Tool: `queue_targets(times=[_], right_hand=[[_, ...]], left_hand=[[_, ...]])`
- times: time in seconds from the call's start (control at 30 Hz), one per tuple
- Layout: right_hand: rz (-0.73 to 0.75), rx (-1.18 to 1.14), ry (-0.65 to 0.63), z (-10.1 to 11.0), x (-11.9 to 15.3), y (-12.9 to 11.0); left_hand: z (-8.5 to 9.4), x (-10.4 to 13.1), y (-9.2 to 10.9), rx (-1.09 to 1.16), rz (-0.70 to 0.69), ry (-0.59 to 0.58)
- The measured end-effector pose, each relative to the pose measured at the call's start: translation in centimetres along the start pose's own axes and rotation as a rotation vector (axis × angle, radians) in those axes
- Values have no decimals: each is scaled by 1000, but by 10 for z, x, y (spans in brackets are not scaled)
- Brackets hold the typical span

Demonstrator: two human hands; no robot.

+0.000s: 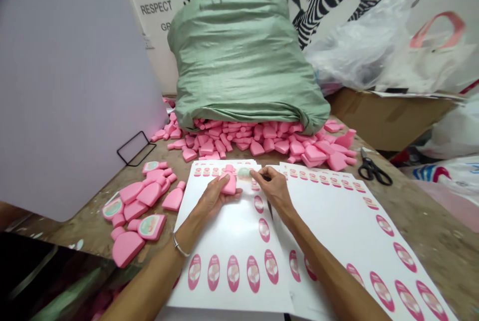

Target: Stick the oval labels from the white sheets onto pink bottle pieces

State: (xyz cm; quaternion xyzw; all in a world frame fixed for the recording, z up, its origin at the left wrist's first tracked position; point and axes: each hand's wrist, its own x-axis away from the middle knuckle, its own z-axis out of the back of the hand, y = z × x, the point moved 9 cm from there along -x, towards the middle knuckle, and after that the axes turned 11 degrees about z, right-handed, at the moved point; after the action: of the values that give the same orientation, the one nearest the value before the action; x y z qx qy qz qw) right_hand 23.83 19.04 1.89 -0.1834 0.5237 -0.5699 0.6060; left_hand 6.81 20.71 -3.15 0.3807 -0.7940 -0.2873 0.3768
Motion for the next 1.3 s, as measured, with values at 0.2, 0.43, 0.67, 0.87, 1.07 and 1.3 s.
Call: queue_targets(times=[0.2, 0.43, 0.67, 0.87, 1.07, 1.3], right_hand=[[-99, -284, -67, 0, 17, -44], [-176, -405, -67, -15, 43, -64], [-108, -324, -21, -12, 46, -69], [-48, -271, 4, -9, 45, -81], [-11, -235, 2, -10, 45, -90], [66, 139, 2, 5, 37, -88]], left_hand=[[-23, 37, 13, 66, 13, -96], [-39, 76, 19, 99, -33, -115], [-39, 83, 20, 108, -65, -114], [-40, 87, 24, 116, -84, -99], [-45, 88, 28, 108, -101, -163], [-43, 93, 29, 6, -138, -157]])
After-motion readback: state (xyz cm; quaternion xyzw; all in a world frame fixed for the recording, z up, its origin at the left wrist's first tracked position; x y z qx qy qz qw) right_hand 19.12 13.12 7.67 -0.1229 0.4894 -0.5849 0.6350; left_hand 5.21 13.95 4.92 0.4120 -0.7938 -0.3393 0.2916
